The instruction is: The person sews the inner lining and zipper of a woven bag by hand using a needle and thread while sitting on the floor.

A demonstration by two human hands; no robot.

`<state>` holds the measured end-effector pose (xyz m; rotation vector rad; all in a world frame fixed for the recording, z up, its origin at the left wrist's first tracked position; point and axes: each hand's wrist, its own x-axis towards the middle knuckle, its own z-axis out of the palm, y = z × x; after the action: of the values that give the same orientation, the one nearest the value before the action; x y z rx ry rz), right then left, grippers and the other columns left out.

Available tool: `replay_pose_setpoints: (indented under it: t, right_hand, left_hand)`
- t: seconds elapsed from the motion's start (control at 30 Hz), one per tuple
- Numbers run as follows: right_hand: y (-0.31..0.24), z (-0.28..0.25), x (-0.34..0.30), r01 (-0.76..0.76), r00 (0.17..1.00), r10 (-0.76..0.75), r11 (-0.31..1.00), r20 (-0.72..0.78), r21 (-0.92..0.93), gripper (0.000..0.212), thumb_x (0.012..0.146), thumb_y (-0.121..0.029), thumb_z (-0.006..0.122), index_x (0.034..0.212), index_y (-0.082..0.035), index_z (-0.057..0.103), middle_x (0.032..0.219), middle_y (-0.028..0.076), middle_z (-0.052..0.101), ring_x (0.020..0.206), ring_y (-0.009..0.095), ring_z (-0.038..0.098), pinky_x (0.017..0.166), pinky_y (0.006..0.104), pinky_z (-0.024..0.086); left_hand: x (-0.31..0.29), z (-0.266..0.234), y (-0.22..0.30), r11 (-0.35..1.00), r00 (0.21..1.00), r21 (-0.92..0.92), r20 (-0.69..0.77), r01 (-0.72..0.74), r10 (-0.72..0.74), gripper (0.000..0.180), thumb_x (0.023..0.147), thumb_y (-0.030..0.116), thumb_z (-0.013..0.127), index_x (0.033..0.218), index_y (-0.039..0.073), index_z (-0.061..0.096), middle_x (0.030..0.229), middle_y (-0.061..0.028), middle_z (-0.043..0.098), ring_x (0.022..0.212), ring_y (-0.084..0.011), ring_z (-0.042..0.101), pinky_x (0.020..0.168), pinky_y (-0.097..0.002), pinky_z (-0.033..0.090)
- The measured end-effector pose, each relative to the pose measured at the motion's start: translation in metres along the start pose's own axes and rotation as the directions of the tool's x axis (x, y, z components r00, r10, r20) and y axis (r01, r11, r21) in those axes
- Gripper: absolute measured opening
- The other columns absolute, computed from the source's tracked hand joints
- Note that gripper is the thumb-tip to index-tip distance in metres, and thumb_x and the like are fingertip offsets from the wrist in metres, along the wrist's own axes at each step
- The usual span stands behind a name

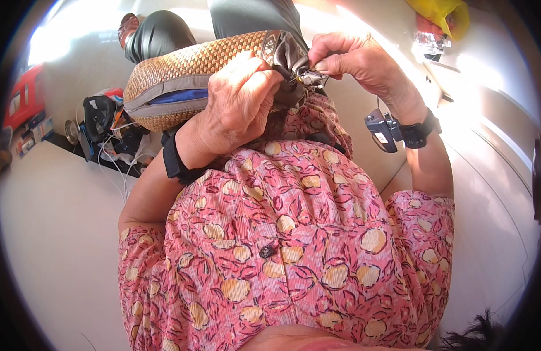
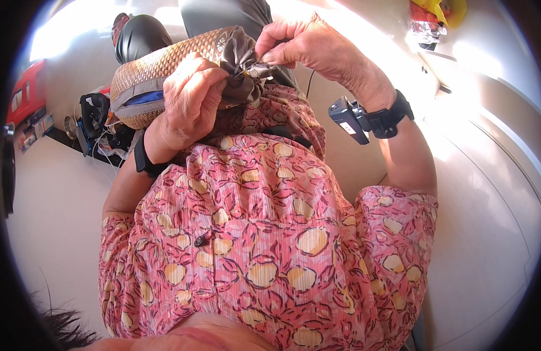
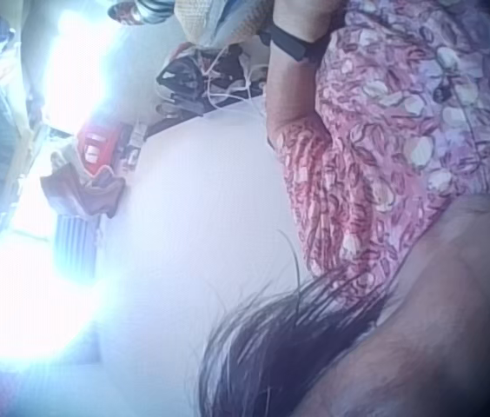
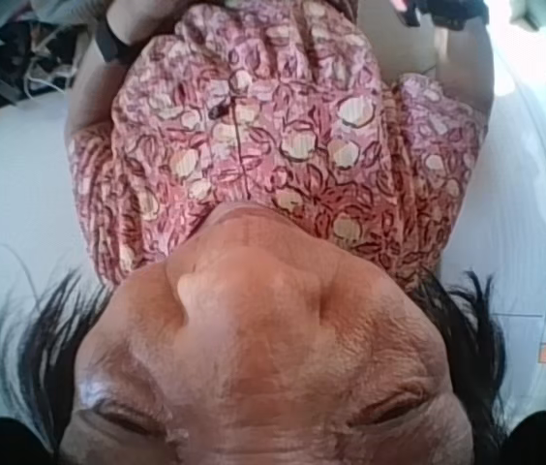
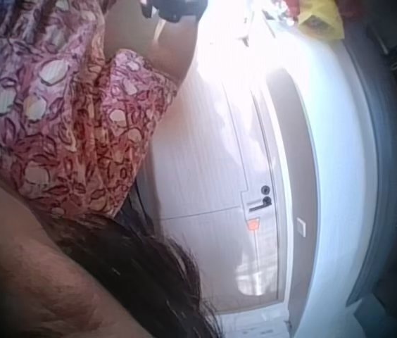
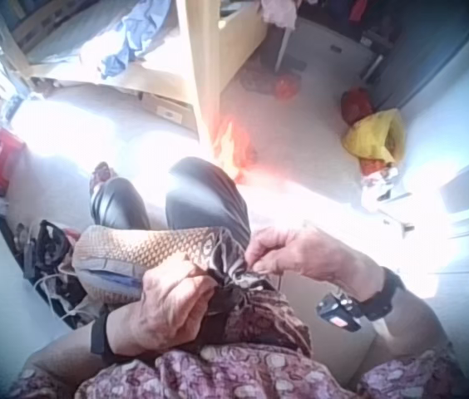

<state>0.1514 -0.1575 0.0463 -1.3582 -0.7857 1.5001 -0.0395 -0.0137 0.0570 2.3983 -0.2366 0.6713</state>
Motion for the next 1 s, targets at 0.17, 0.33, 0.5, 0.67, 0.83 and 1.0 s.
replay_pose_setpoints:
  t: [0.17,0.33,0.5,0.67,0.83,1.0]
  right_hand:
    - [-0.004,0.004,-0.002,-0.011,1.000,0.011,1.000,-0.015,0.007,0.012,0.079,-0.004,0.063,0.091,-0.002,0.066,0.082,-0.002,0.060,0.073,0.007,0.051,0.066,0.0206,0.041]
    - [-0.007,0.008,-0.004,-0.043,0.998,0.043,0.999,-0.045,-0.004,0.013,0.079,-0.003,0.063,0.091,-0.001,0.066,0.083,0.000,0.062,0.072,0.007,0.053,0.066,0.0208,0.042]
    - [0.001,0.005,-0.004,-0.043,0.999,0.046,0.995,-0.028,0.091,0.012,0.079,-0.002,0.063,0.090,-0.001,0.066,0.083,0.000,0.062,0.071,0.007,0.054,0.064,0.0211,0.042]
    - [-0.004,0.001,-0.007,0.001,0.997,0.001,1.000,-0.083,0.026,0.011,0.079,-0.003,0.062,0.089,-0.001,0.067,0.080,-0.001,0.061,0.067,0.006,0.052,0.061,0.0210,0.041]
    - [0.001,-0.004,-0.009,0.031,0.995,-0.036,0.998,-0.092,-0.051,0.011,0.081,-0.001,0.062,0.091,-0.002,0.067,0.081,-0.002,0.060,0.066,0.005,0.050,0.060,0.0189,0.039]
    - [0.002,-0.002,-0.008,0.048,0.994,-0.057,0.993,-0.089,-0.106,0.009,0.082,-0.002,0.062,0.089,-0.002,0.067,0.079,-0.004,0.060,0.066,0.004,0.049,0.058,0.0189,0.039]
  left_hand:
    - [-0.001,0.001,-0.001,1.000,1.000,-0.004,0.007,-0.006,0.006,0.017,0.074,-0.007,0.062,0.089,-0.004,0.055,0.072,-0.0123,0.052,0.062,-0.0287,0.052,0.056,-0.0351,0.043]
    - [-0.001,0.001,-0.001,1.000,1.000,-0.011,0.014,-0.003,0.003,0.023,0.068,-0.008,0.063,0.088,-0.003,0.055,0.071,-0.0120,0.049,0.062,-0.0297,0.051,0.055,-0.0364,0.043]
    - [-0.001,0.001,-0.001,1.000,1.000,-0.011,0.008,-0.006,0.006,0.018,0.073,-0.009,0.062,0.089,-0.004,0.055,0.071,-0.0122,0.051,0.060,-0.0288,0.050,0.054,-0.0353,0.041]
    - [-0.002,0.003,-0.002,1.000,1.000,-0.004,-0.027,-0.001,0.001,0.023,0.068,-0.009,0.064,0.088,-0.003,0.055,0.072,-0.0126,0.049,0.063,-0.0302,0.051,0.054,-0.0366,0.043]
    - [-0.003,0.002,-0.002,1.000,1.000,0.000,-0.010,0.009,-0.009,0.022,0.068,-0.009,0.064,0.087,-0.002,0.055,0.073,-0.0130,0.050,0.063,-0.0304,0.052,0.054,-0.0364,0.043]
    - [-0.002,0.003,-0.002,1.000,1.000,-0.006,-0.011,0.011,-0.011,0.022,0.068,-0.008,0.064,0.088,-0.002,0.055,0.074,-0.0127,0.051,0.063,-0.0300,0.052,0.054,-0.0367,0.043]
